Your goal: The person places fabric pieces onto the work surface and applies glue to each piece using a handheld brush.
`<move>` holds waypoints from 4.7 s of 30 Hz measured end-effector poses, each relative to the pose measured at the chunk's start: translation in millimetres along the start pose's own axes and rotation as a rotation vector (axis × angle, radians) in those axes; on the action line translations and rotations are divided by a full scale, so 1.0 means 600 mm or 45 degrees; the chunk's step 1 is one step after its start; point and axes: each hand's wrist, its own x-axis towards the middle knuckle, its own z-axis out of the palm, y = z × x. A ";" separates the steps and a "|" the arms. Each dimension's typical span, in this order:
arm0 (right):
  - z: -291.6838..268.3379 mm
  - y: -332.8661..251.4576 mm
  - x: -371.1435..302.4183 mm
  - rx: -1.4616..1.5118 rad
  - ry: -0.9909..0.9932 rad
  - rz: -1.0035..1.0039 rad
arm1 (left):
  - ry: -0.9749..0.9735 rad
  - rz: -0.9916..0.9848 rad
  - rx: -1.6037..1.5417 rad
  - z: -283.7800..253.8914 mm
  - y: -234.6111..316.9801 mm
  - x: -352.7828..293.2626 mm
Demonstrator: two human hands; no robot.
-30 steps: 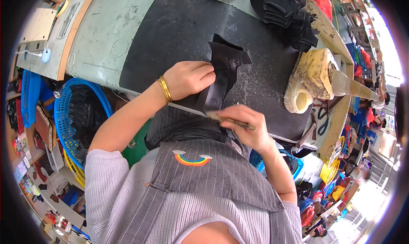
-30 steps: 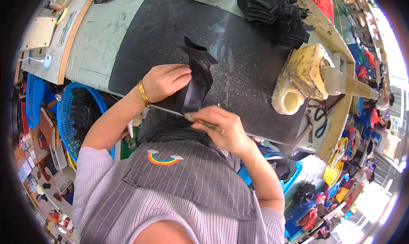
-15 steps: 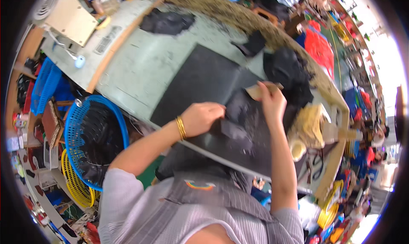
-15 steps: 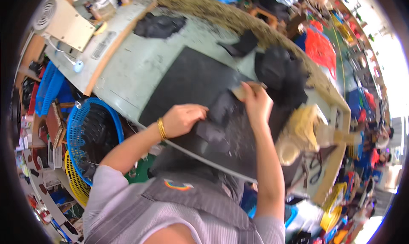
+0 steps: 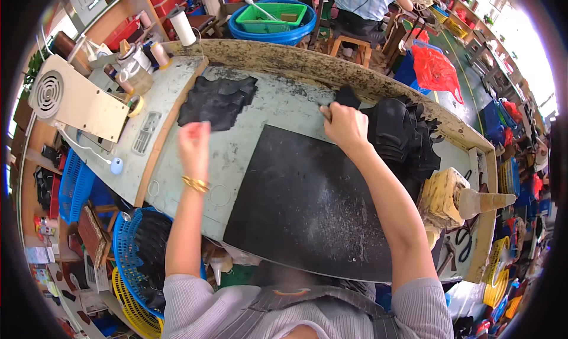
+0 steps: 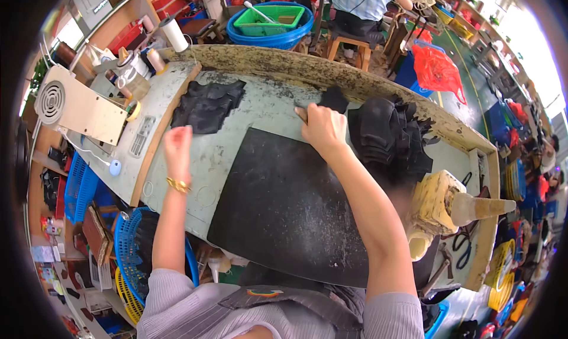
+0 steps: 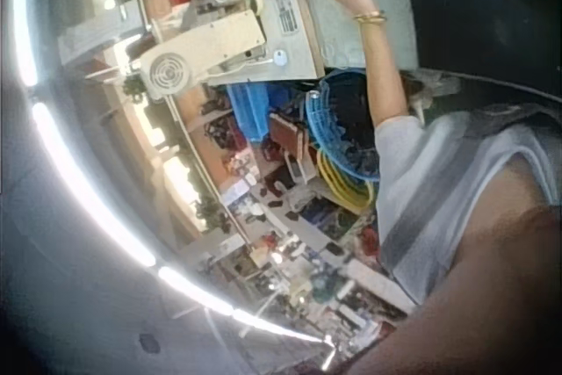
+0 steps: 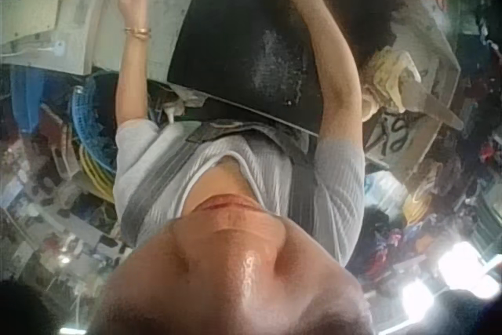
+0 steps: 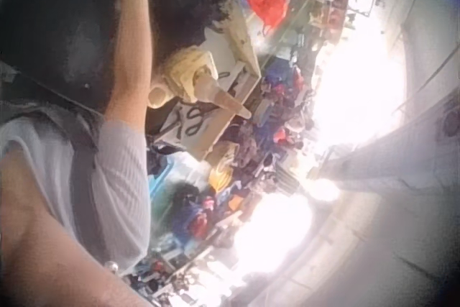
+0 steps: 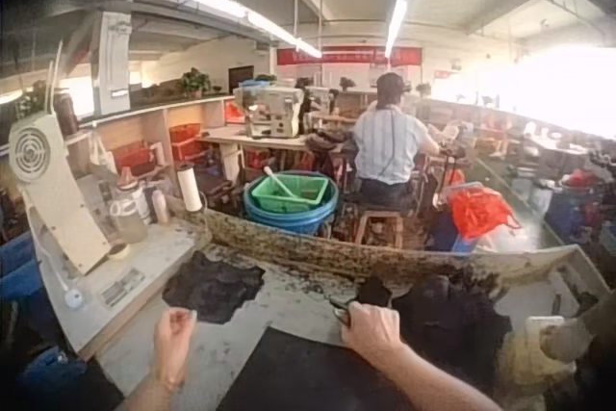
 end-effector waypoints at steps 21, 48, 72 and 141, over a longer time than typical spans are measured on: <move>-0.162 0.089 -0.285 0.866 -0.196 0.530 | -1.365 0.049 0.327 0.314 0.099 -0.059; -0.089 0.035 -0.145 0.433 -0.242 0.405 | -0.888 0.112 -0.563 -0.093 0.226 -0.138; -0.147 0.074 -0.352 1.701 0.226 0.883 | -1.156 -0.054 0.041 0.135 0.163 -0.332; -0.160 0.035 -0.457 1.469 -0.397 0.566 | -1.570 -0.813 -0.417 0.118 0.156 -0.287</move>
